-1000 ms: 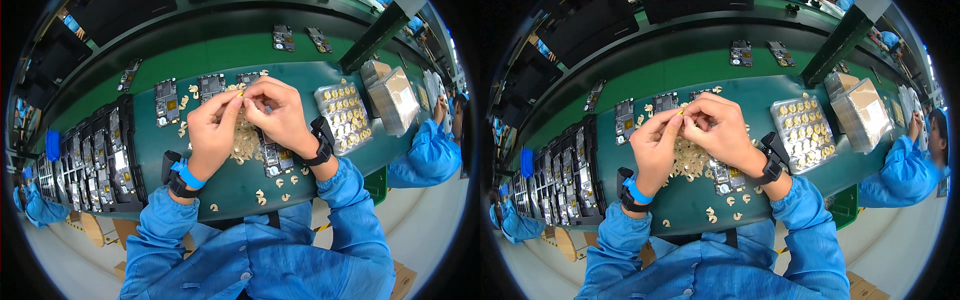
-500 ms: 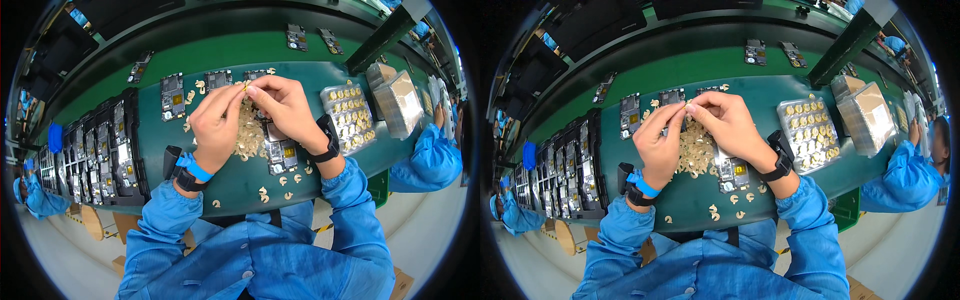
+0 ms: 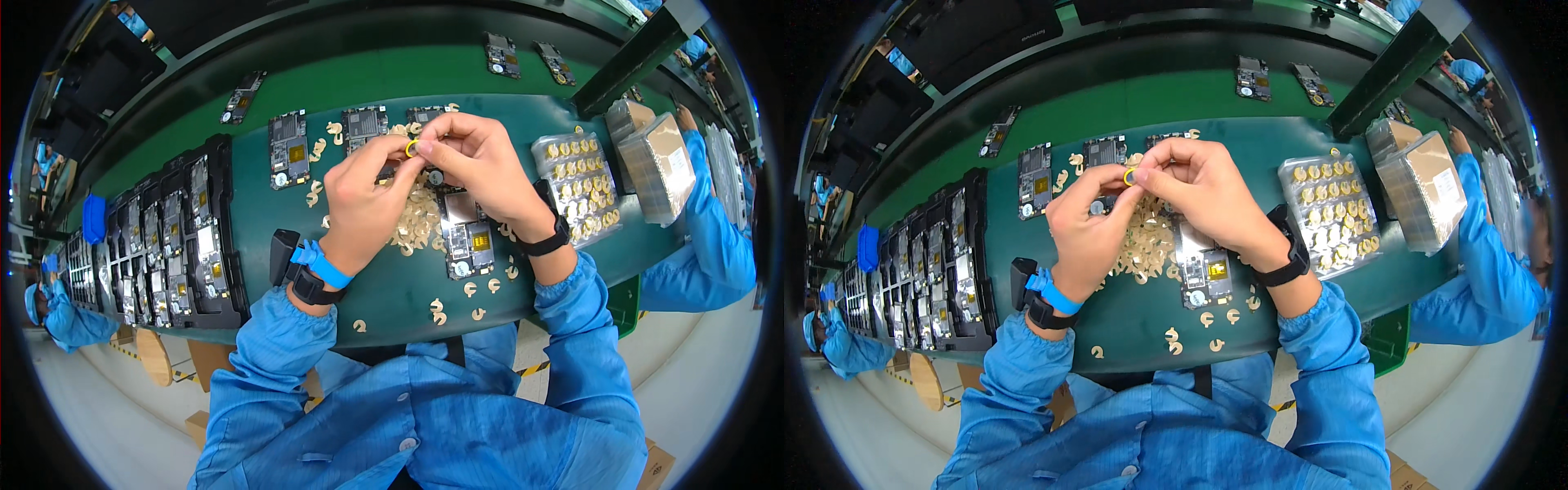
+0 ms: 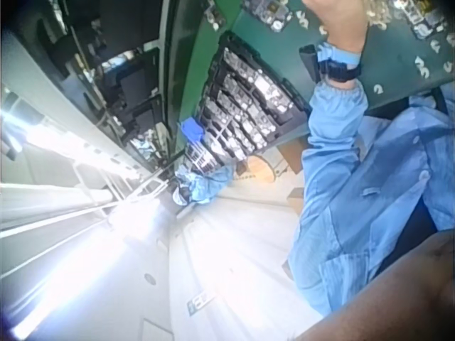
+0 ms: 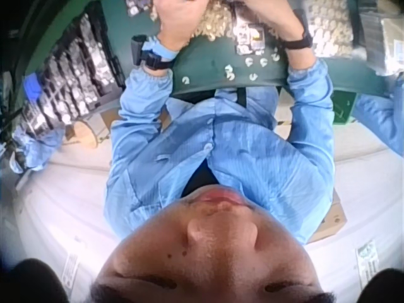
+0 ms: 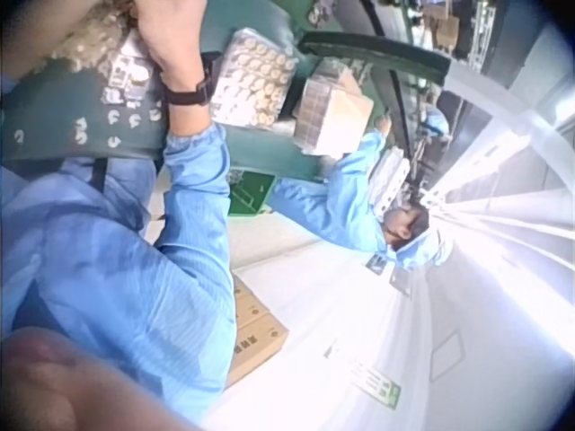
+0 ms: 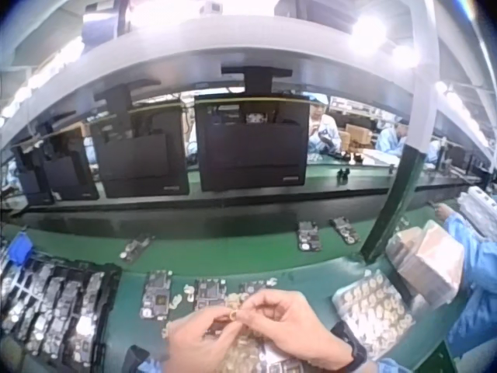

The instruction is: Assembling small electronic components on circuit boards at a factory workbench.

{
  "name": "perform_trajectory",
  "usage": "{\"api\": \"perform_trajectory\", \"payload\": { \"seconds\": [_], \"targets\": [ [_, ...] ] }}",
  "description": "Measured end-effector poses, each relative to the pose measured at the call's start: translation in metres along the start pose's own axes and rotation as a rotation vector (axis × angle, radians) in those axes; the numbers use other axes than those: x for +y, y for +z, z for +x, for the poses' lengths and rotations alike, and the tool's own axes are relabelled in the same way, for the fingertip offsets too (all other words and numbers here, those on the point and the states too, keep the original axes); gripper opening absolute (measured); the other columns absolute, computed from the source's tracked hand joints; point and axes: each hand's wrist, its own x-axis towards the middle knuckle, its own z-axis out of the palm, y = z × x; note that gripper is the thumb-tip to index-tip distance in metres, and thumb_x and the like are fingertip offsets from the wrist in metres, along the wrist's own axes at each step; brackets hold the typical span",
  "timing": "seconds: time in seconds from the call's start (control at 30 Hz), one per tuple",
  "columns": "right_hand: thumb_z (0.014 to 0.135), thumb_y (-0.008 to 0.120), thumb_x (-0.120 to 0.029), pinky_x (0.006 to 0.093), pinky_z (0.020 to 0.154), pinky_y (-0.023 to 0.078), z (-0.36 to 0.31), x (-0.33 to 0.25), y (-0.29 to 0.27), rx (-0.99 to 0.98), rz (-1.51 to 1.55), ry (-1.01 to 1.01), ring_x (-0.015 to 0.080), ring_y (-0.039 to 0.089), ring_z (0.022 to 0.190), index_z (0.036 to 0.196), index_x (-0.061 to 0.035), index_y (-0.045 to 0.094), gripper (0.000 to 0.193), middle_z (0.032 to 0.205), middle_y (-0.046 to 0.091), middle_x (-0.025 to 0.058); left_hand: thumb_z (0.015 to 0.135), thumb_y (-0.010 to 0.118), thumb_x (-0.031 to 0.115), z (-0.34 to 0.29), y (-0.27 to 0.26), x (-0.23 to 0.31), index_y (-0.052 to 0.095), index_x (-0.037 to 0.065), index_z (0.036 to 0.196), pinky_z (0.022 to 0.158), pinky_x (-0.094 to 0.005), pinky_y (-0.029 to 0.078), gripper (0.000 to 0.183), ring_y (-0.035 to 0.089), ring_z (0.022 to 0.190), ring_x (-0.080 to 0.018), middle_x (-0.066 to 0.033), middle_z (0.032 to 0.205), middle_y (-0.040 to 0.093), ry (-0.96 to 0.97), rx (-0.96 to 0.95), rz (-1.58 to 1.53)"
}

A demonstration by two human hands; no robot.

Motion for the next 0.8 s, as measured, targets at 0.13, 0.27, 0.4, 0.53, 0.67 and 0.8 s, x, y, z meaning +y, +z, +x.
{"api": "perform_trajectory", "payload": {
  "seconds": [0.13, 0.27, 0.4, 0.53, 0.67, 0.8],
  "targets": [
    [0.101, 0.066, -0.009, 0.0236, 0.081, 0.056, 0.0025, 0.0011, -0.0031, 0.027, -0.11, 0.008, 0.0091, 0.068, 0.091, 0.104, 0.0054, 0.065, 0.014, 0.099, 0.069, 0.0046, 0.09, 0.077, -0.001, 0.0029, 0.0018, 0.0006, 0.07, -0.005, 0.109, 0.077, -0.0269, 0.06, 0.02, 0.076, 0.089, -0.0165, -0.0127, 0.097, 0.077, -0.04, -0.077, -0.104],
    [0.101, 0.065, -0.01, 0.0247, 0.08, 0.058, 0.0036, 0.0032, -0.0051, 0.025, -0.149, -0.059, 0.0105, 0.07, 0.09, 0.103, 0.006, 0.064, 0.016, 0.098, 0.069, 0.0054, 0.101, 0.064, 0.005, 0.0066, -0.0005, 0.0016, 0.069, -0.008, 0.108, 0.075, -0.0265, 0.061, 0.015, 0.075, 0.087, -0.0171, -0.0122, 0.098, 0.076, -0.372, -0.111, -0.524],
    [0.1, 0.067, -0.008, 0.0243, 0.076, 0.058, 0.0038, 0.0035, -0.0044, 0.07, -0.163, -0.069, 0.0107, 0.071, 0.086, 0.102, 0.0058, 0.065, 0.014, 0.095, 0.071, 0.0054, 0.102, 0.064, 0.006, 0.0078, -0.0017, 0.0005, 0.069, -0.007, 0.11, 0.072, -0.0255, 0.06, 0.016, 0.075, 0.087, -0.0167, -0.0131, 0.099, 0.076, -0.415, -0.122, -0.589],
    [0.098, 0.069, -0.008, 0.0228, 0.072, 0.057, 0.0017, 0.0037, -0.0035, 0.098, -0.211, -0.069, 0.0083, 0.07, 0.081, 0.098, 0.0051, 0.067, 0.013, 0.09, 0.071, 0.0039, 0.103, 0.064, 0.007, 0.0072, -0.0003, 0.0003, 0.069, -0.007, 0.111, 0.068, -0.0251, 0.059, 0.017, 0.073, 0.083, -0.0147, -0.0131, 0.099, 0.075, -0.391, -0.05, -0.56],
    [0.095, 0.072, -0.01, 0.02, 0.063, 0.049, 0.0004, 0.0017, -0.0038, 0.044, -0.237, 0.002, 0.0036, 0.063, 0.072, 0.096, 0.0043, 0.068, 0.014, 0.084, 0.069, 0.0013, 0.103, 0.065, 0.009, 0.0077, 0.0001, -0.0011, 0.07, -0.006, 0.111, 0.066, -0.0248, 0.058, 0.018, 0.07, 0.081, -0.0128, -0.0111, 0.097, 0.074, -0.38, -0.012, -0.554],
    [0.095, 0.074, -0.011, 0.0198, 0.056, 0.044, 0.0009, 0.0012, -0.0081, 0.0, -0.412, 0.006, 0.0015, 0.058, 0.067, 0.095, 0.0045, 0.069, 0.016, 0.082, 0.068, -0.0001, 0.102, 0.066, 0.011, 0.0089, -0.0009, -0.0046, 0.07, -0.005, 0.11, 0.067, -0.0248, 0.057, 0.018, 0.069, 0.081, -0.0113, -0.0085, 0.097, 0.073, -0.405, -0.055, -0.549]
  ]
}}
